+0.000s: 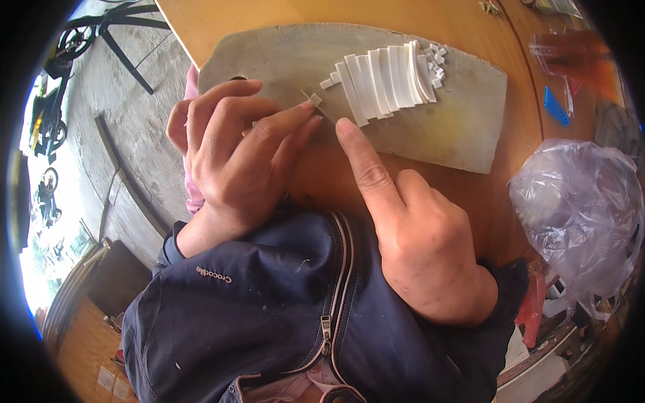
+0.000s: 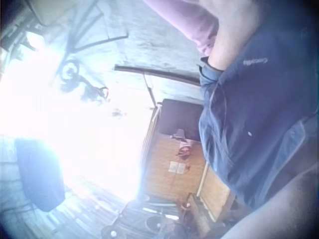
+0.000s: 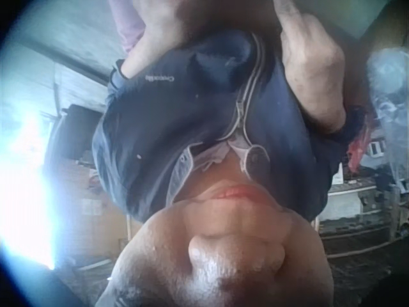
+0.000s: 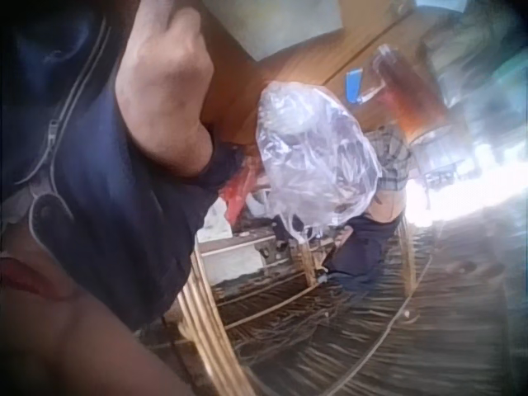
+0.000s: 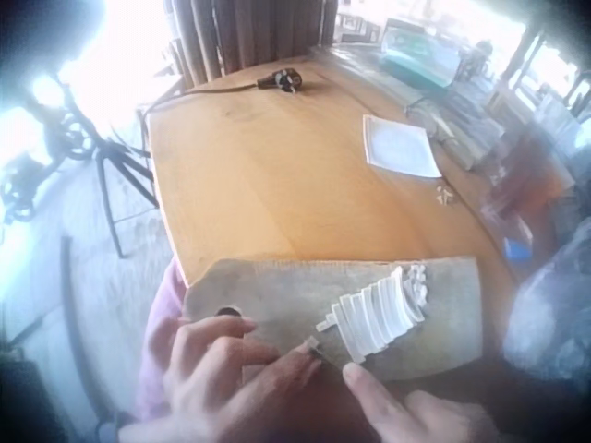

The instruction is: The person uses a utility knife to cut a white rectangular material into small pieces on a cutting board. They repeatedly slice the material into strips and then into small cubes, accumulating the cut pieces on the board.

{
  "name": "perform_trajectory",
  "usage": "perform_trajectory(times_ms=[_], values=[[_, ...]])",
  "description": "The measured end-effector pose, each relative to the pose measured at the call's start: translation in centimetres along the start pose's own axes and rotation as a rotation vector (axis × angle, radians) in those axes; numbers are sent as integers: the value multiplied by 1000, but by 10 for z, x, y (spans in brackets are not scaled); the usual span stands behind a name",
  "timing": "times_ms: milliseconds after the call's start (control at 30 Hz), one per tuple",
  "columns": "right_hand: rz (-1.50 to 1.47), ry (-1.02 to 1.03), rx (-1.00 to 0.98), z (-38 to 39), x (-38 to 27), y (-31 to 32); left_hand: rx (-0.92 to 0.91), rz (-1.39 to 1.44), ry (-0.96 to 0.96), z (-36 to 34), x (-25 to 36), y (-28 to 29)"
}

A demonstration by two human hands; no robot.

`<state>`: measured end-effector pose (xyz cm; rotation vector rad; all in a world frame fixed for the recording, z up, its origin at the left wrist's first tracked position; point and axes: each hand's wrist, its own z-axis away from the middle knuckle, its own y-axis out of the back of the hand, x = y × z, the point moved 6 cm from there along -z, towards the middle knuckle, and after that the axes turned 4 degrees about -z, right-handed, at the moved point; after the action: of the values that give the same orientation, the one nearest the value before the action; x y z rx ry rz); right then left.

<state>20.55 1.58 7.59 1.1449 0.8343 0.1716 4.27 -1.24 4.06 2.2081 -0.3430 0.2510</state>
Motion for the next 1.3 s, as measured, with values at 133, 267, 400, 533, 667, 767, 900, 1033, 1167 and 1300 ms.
perform_trajectory(times_ms=[133,267,400,533,667,767,900,1033,1167,1300], values=[[8,-11,-21,5,7,6,-46,-40,-6,-1,2,5],[-58,-26,-3,3,12,8,-57,-42,7,1,3,8],[-70,24,-38,3,5,6,-63,-19,12,3,1,8],[-52,22,-39,2,3,1,-43,-23,15,6,-1,7],[-38,98,57,4,5,-4,-47,-13,18,5,-1,7],[23,97,88,5,3,-6,-55,-6,19,4,0,7],[80,36,45,3,-2,-10,-44,-20,10,6,-1,7],[5,49,41,5,4,-6,-61,-15,4,6,-2,9],[-44,66,93,2,11,-2,-99,-38,28,6,2,13],[-114,92,91,2,7,1,-87,-5,46,9,0,10]])
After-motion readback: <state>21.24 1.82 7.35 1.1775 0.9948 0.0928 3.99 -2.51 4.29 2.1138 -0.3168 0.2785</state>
